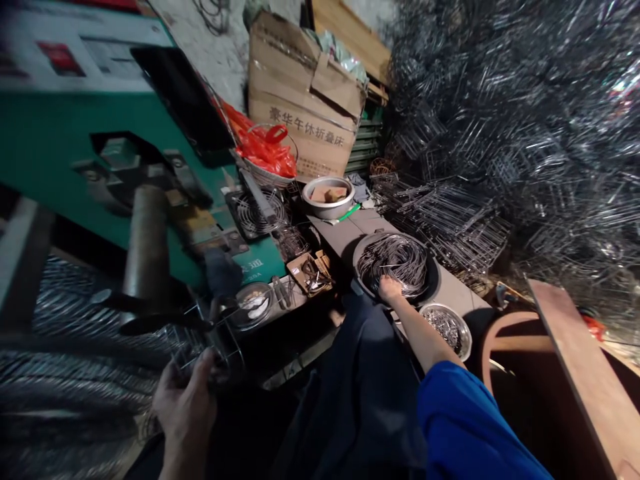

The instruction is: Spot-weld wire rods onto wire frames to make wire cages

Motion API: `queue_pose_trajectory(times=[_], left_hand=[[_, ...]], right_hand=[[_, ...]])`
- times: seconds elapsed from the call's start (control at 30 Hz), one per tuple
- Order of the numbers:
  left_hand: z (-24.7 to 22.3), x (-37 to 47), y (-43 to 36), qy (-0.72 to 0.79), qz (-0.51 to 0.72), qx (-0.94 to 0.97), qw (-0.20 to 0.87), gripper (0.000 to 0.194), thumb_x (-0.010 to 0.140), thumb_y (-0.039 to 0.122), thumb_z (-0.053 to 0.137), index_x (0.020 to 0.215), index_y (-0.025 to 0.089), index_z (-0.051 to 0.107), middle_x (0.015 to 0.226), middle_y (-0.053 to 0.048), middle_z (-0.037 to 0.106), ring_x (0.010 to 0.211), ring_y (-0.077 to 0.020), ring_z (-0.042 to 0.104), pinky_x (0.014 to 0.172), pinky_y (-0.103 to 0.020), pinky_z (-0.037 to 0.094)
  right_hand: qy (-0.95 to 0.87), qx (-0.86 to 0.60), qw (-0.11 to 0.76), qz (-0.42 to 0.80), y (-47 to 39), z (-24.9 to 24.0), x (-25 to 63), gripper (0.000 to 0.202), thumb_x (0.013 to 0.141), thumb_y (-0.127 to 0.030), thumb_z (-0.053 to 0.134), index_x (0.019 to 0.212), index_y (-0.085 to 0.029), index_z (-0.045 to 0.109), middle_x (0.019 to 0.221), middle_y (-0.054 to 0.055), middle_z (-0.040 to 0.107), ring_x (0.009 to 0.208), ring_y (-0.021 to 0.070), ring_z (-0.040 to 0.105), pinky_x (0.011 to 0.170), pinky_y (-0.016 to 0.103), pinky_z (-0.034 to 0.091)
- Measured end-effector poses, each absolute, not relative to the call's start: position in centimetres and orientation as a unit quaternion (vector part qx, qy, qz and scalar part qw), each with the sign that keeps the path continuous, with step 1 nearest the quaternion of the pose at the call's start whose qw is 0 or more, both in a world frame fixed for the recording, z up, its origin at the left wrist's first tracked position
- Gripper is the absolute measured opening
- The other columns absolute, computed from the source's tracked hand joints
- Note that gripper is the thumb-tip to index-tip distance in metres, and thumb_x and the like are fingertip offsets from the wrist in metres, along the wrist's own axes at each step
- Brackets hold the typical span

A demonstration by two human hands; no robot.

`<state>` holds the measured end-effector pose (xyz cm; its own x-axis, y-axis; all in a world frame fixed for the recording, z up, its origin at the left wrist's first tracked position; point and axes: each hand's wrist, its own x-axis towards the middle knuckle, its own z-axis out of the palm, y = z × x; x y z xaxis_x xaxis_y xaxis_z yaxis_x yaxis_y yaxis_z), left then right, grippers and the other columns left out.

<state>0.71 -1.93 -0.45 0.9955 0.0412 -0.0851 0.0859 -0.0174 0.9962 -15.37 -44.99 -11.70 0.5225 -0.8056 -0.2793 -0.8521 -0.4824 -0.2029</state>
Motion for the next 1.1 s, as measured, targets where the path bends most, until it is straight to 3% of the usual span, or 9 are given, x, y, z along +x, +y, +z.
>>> queue_pose_trajectory(times=[0.17,0.27,0.37,0.5,0.6,0.67,0.9,1.0,1.1], left_hand=[[-0.1,-0.5,-1.3,0.067,-0.02,0.717,0.693,0.07,0.06,0.046,0.085,0.12,0.017,0.064,0.07,0.004,0.06,0.053,-0.0076,0.051,0.047,-0.017,0.046],[-0.3,-1.7,-0.1,0.064,-0.012,0.735,0.675,0.076,0.06,0.047,0.085,0.127,0.019,0.062,0.074,0.002,0.063,0.057,-0.0087,0.054,0.049,-0.017,0.047],[-0.6,-2.9,1.3,0.061,-0.008,0.759,0.648,0.078,0.06,0.047,0.084,0.129,0.019,0.061,0.078,0.001,0.066,0.06,-0.0099,0.057,0.054,-0.018,0.05],[0.2,-4.0,1.9,0.065,-0.007,0.785,0.616,0.076,0.06,0.05,0.084,0.125,0.019,0.063,0.077,0.001,0.065,0.059,-0.0103,0.057,0.053,-0.018,0.05],[1.2,-4.6,1.5,0.053,-0.018,0.761,0.646,0.072,0.06,0.051,0.083,0.121,0.017,0.065,0.071,0.003,0.061,0.054,-0.0094,0.053,0.048,-0.019,0.049],[1.5,-5.0,1.2,0.055,-0.021,0.742,0.667,0.072,0.061,0.05,0.083,0.122,0.017,0.064,0.069,0.004,0.058,0.053,-0.0086,0.051,0.047,-0.018,0.048],[0.2,-5.7,1.5,0.053,-0.063,0.69,0.72,0.078,0.066,0.045,0.082,0.134,0.017,0.054,0.065,0.007,0.051,0.05,-0.0067,0.047,0.045,-0.018,0.044],[-0.5,-5.7,1.7,0.048,-0.074,0.663,0.744,0.076,0.069,0.043,0.081,0.135,0.018,0.051,0.068,0.007,0.049,0.051,-0.0057,0.047,0.046,-0.017,0.043],[-0.8,-5.6,1.7,0.043,-0.077,0.655,0.75,0.074,0.072,0.04,0.08,0.135,0.017,0.05,0.065,0.008,0.047,0.051,-0.0055,0.046,0.048,-0.017,0.042]], right_hand=[[0.482,-0.844,0.233,-0.034,-43.8,-10.0,-15.3,0.029,0.085,-0.022,0.057,0.112,-0.013,0.058,0.104,0.016,0.067,0.098,0.0271,0.064,0.087,0.034,0.046],[0.467,-0.823,0.284,-0.156,-43.3,-8.2,-15.1,0.028,0.092,-0.032,0.046,0.112,-0.015,0.054,0.1,0.011,0.067,0.092,0.0231,0.064,0.082,0.031,0.048],[0.445,-0.795,0.307,-0.274,-42.5,-5.7,-15.1,0.041,0.097,-0.045,0.034,0.116,-0.013,0.05,0.105,0.013,0.064,0.094,0.0232,0.061,0.081,0.034,0.049],[0.378,-0.756,0.368,-0.388,-40.7,-1.7,-14.1,0.048,0.092,-0.059,0.046,0.11,-0.016,0.056,0.097,0.009,0.063,0.088,0.0226,0.058,0.076,0.032,0.047],[0.304,-0.737,0.471,-0.378,-39.0,0.8,-12.1,0.049,0.086,-0.065,0.056,0.084,-0.016,0.063,0.071,0.002,0.056,0.068,0.0186,0.051,0.064,0.029,0.043],[0.272,-0.737,0.514,-0.346,-37.7,1.8,-10.5,0.051,0.085,-0.066,0.057,0.076,-0.016,0.063,0.063,0.0,0.05,0.06,0.0161,0.046,0.058,0.028,0.039],[0.115,-0.757,0.606,-0.213,-30.3,2.4,-6.5,0.04,0.083,-0.058,0.068,0.078,-0.018,0.07,0.071,0.002,0.059,0.069,0.0179,0.052,0.067,0.029,0.041],[0.094,-0.755,0.617,-0.2,-27.0,2.1,-5.4,0.046,0.084,-0.055,0.068,0.057,-0.018,0.059,0.063,0.001,0.051,0.063,0.0156,0.045,0.063,0.029,0.037],[0.089,-0.763,0.608,-0.198,-24.7,1.8,-4.4,0.051,0.079,-0.053,0.07,0.05,-0.019,0.045,0.057,-0.003,0.039,0.057,0.0129,0.035,0.057,0.028,0.03]])
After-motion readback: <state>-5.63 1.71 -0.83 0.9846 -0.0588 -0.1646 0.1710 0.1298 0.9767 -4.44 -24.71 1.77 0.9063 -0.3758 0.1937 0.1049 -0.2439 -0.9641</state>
